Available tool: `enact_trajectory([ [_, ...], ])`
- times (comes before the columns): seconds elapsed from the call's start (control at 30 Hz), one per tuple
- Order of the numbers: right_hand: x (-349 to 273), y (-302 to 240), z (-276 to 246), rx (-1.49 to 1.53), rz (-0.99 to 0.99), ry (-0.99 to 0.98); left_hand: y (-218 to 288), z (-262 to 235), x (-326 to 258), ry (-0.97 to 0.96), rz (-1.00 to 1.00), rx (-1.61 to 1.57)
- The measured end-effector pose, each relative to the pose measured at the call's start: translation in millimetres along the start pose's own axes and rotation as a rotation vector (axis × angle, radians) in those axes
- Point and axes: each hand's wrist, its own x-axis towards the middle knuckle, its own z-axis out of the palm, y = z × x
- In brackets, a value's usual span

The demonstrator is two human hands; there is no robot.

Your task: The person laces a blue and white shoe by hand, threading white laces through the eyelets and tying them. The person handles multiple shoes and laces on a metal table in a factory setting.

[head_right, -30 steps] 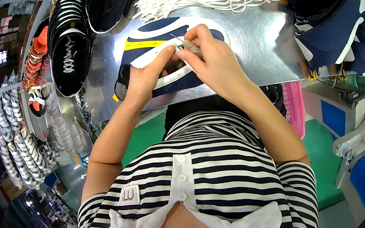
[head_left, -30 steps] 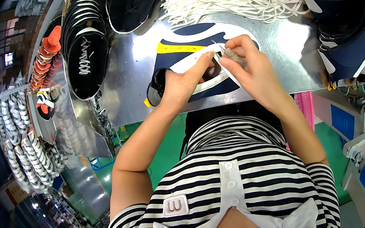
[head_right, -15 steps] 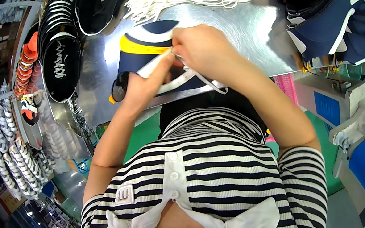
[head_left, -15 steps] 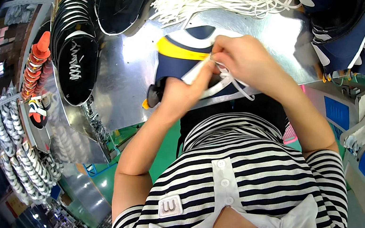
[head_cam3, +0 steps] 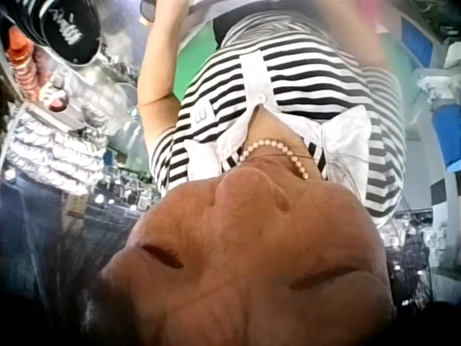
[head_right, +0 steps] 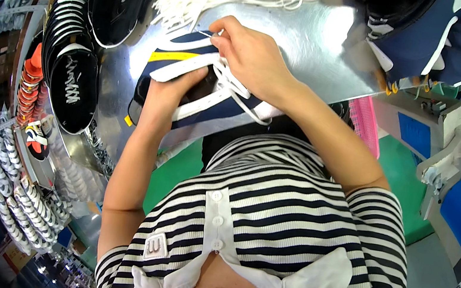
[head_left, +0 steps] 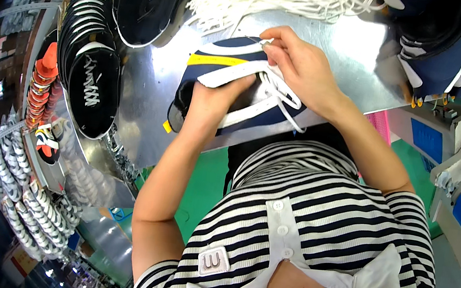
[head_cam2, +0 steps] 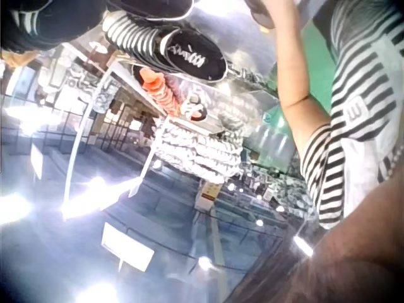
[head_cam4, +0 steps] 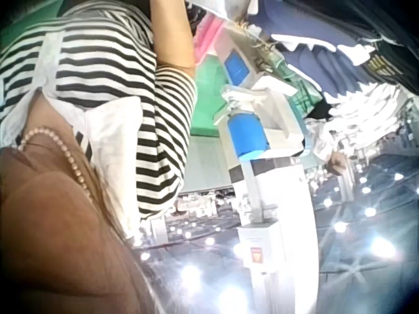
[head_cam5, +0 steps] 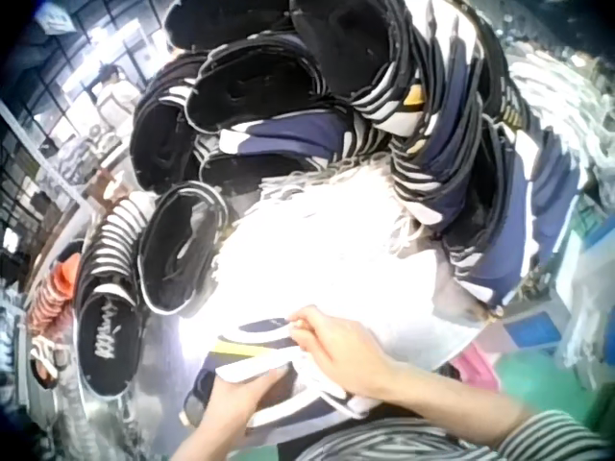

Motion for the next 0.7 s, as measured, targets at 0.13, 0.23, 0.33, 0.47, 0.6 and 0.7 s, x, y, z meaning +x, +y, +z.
enact_trajectory([
  [0.13,3.1,-1.9,8.2,-0.198,-0.036,0.032,0.7,-5.2,9.4,0.0,-0.074,0.051],
  [0.23,6.6,1.4,19.2,-0.355,-0.009,0.064,10.4,-17.2,-4.8,-0.264,-0.241,-0.136],
  [0.33,6.3,11.6,20.9,-0.476,0.0,0.071,44.7,-38.2,-43.4,-0.571,0.052,-0.439],
  [0.47,7.2,8.1,12.6,-0.392,-0.052,0.083,36.7,-28.7,-57.2,-0.184,0.098,0.425],
  [0.6,9.4,1.4,12.4,-0.318,-0.041,0.04,1.7,-6.5,-29.9,0.107,0.455,0.941],
  [0.7,9.1,-2.1,14.1,-0.354,-0.094,0.037,-19.1,4.1,-5.0,0.156,0.319,0.59],
])
